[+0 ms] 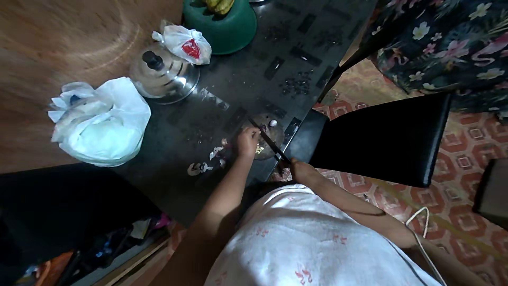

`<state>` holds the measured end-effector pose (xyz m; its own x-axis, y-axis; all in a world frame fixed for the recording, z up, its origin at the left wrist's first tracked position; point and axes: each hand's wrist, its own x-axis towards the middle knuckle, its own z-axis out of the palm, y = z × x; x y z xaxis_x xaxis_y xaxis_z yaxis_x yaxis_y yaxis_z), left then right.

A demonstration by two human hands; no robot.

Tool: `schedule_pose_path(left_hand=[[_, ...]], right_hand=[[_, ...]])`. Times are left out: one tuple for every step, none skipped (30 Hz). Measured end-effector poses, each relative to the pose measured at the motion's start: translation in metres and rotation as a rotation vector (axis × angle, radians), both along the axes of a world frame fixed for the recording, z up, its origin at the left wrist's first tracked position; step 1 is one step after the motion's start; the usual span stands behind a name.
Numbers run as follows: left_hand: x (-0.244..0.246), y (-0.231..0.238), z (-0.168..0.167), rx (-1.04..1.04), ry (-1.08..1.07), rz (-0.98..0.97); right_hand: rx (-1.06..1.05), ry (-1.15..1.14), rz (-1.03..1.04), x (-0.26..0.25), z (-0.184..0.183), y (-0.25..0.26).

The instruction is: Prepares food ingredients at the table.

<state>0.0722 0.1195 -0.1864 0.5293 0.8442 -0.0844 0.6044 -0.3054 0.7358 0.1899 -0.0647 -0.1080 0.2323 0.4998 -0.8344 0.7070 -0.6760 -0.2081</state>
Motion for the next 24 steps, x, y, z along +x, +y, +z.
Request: schedule_pose_path(left_hand=[[-0.001, 0.000, 0.000, 0.006, 0.002, 0.001], [-0.002, 0.000, -0.001, 0.011, 0.004, -0.001], [-0.002, 0.000, -0.002, 0.016, 0.004, -0.007], [-0.002, 0.000, -0.002, 0.019, 0.008, -0.014], [-0.001, 0.001, -0.001, 0.020, 0.022, -0.027], [-0.001, 0.003, 0.001, 0.007, 0.038, -0.042], [0.000, 0.005, 0.003, -0.012, 0.058, -0.067], [0.001, 0.007, 0.006, -0.032, 0.082, -0.104], [0.003, 0.009, 0.010, -0.036, 0.106, -0.153], [0.005, 0.013, 0.015, -0.016, 0.136, -0.215], [0.008, 0.015, 0.019, 0.021, 0.153, -0.282], [0.011, 0.019, 0.022, 0.061, 0.163, -0.360], [0.015, 0.024, 0.024, 0.089, 0.184, -0.440], [0.018, 0.028, 0.024, 0.111, 0.201, -0.508], [0.020, 0.032, 0.023, 0.121, 0.217, -0.555], [0.021, 0.036, 0.023, 0.120, 0.237, -0.580], [0.020, 0.038, 0.022, 0.118, 0.248, -0.582], [0.018, 0.040, 0.022, 0.117, 0.246, -0.566], [0.015, 0.039, 0.020, 0.108, 0.230, -0.533], [0.013, 0.037, 0.019, 0.097, 0.206, -0.487], [0.011, 0.034, 0.017, 0.079, 0.188, -0.429], [0.009, 0.029, 0.017, 0.054, 0.185, -0.363], [0.009, 0.024, 0.018, 0.020, 0.194, -0.303], [0.009, 0.020, 0.020, -0.011, 0.203, -0.249]], right_hand=[[0.006, -0.001, 0.007, -0.001, -0.002, 0.001], [0.022, 0.003, 0.013, 0.000, -0.004, 0.001], [0.049, 0.011, 0.015, 0.002, -0.006, -0.002], [0.085, 0.020, 0.015, 0.004, -0.007, -0.005], [0.130, 0.030, 0.004, 0.007, -0.005, -0.008], [0.178, 0.040, -0.013, 0.010, -0.002, -0.011], [0.220, 0.055, -0.038, 0.013, 0.003, -0.016], [0.258, 0.068, -0.065, 0.015, 0.009, -0.021], [0.296, 0.074, -0.095, 0.018, 0.015, -0.026], [0.328, 0.079, -0.129, 0.021, 0.019, -0.030], [0.354, 0.081, -0.164, 0.024, 0.020, -0.034], [0.366, 0.081, -0.194, 0.027, 0.019, -0.038], [0.370, 0.077, -0.214, 0.031, 0.017, -0.042], [0.370, 0.069, -0.222, 0.034, 0.016, -0.046], [0.354, 0.059, -0.222, 0.037, 0.015, -0.049], [0.335, 0.052, -0.215, 0.038, 0.014, -0.052], [0.319, 0.050, -0.203, 0.039, 0.014, -0.055], [0.307, 0.050, -0.189, 0.039, 0.014, -0.058], [0.296, 0.051, -0.174, 0.037, 0.013, -0.061], [0.282, 0.055, -0.162, 0.035, 0.013, -0.062], [0.267, 0.061, -0.154, 0.033, 0.012, -0.063], [0.253, 0.066, -0.150, 0.031, 0.011, -0.064], [0.241, 0.069, -0.145, 0.028, 0.010, -0.063], [0.231, 0.068, -0.136, 0.027, 0.010, -0.063]])
